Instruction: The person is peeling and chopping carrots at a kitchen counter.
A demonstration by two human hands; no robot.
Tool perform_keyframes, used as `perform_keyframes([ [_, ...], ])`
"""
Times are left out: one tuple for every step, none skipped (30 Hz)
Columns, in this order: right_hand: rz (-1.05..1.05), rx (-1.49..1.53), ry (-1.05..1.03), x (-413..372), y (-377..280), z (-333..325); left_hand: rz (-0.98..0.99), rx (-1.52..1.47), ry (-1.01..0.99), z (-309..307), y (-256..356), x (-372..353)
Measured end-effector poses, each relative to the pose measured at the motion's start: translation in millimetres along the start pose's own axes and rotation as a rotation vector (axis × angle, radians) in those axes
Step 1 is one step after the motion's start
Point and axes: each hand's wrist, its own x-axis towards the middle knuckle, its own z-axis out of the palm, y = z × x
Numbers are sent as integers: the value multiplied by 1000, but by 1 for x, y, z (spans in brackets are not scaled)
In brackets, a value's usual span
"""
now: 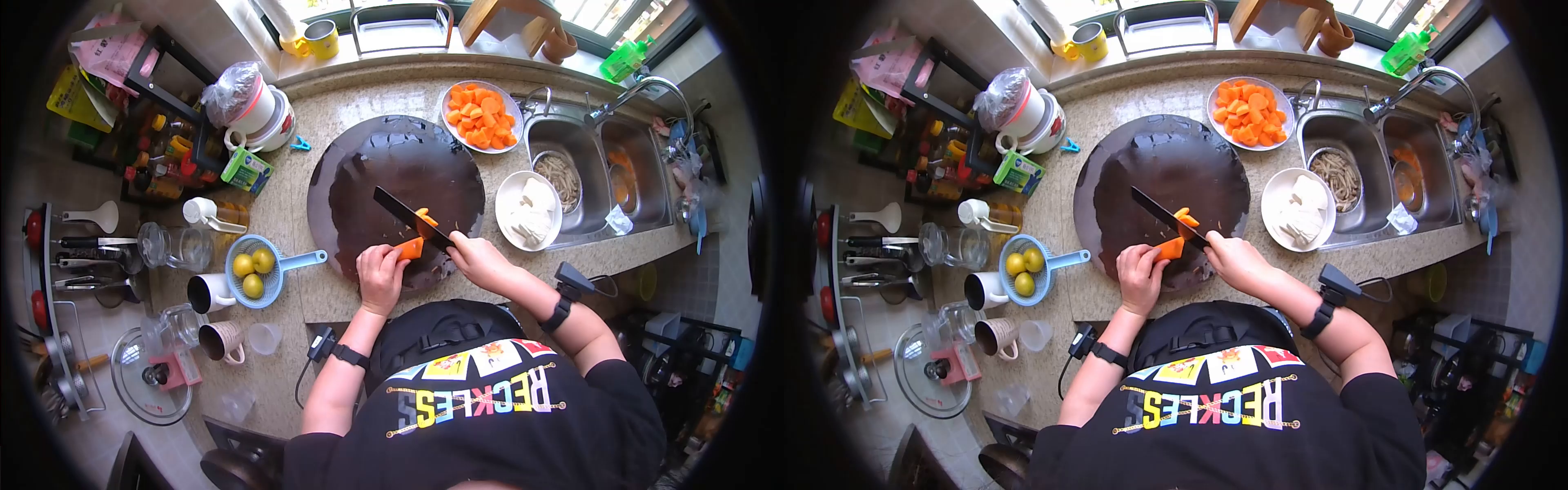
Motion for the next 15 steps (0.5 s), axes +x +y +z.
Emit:
perform_keyframes([
  [19,3,-34,-5,-2,-3,-10,-1,-16,-2,0,-1],
  [35,2,-66,-8,-3,-6,12,8,34,-3,2,2],
  [35,2,-72,-11,-4,-8,6,9,34,-2,0,2],
  [33,-5,-95,-14,-4,-10,9,-12,42,0,-2,1],
  [32,-13,-117,-17,-5,-11,13,-34,48,1,-3,1],
  [35,-13,-121,-18,-6,-13,10,-36,47,2,-4,0],
  [41,-31,-150,-19,-7,-15,12,-40,57,3,-4,-1],
  [47,-48,-180,-20,-8,-17,15,-44,67,5,-5,-1],
  [52,-48,-183,-19,-10,-19,12,-47,64,6,-6,-1],
  [54,-38,-213,-16,-11,-22,23,-53,74,6,-6,-2],
  [57,-26,-244,-13,-11,-22,33,-56,80,6,-6,-3],
  [60,-22,-252,-7,-11,-21,26,-56,75,6,-6,-2],
  [91,-39,-267,1,-11,-16,22,-51,75,6,-6,-1],
  [123,-59,-275,7,-12,-11,24,-49,77,7,-6,1],
  [143,-92,-270,13,-13,2,28,-52,73,8,-5,1],
])
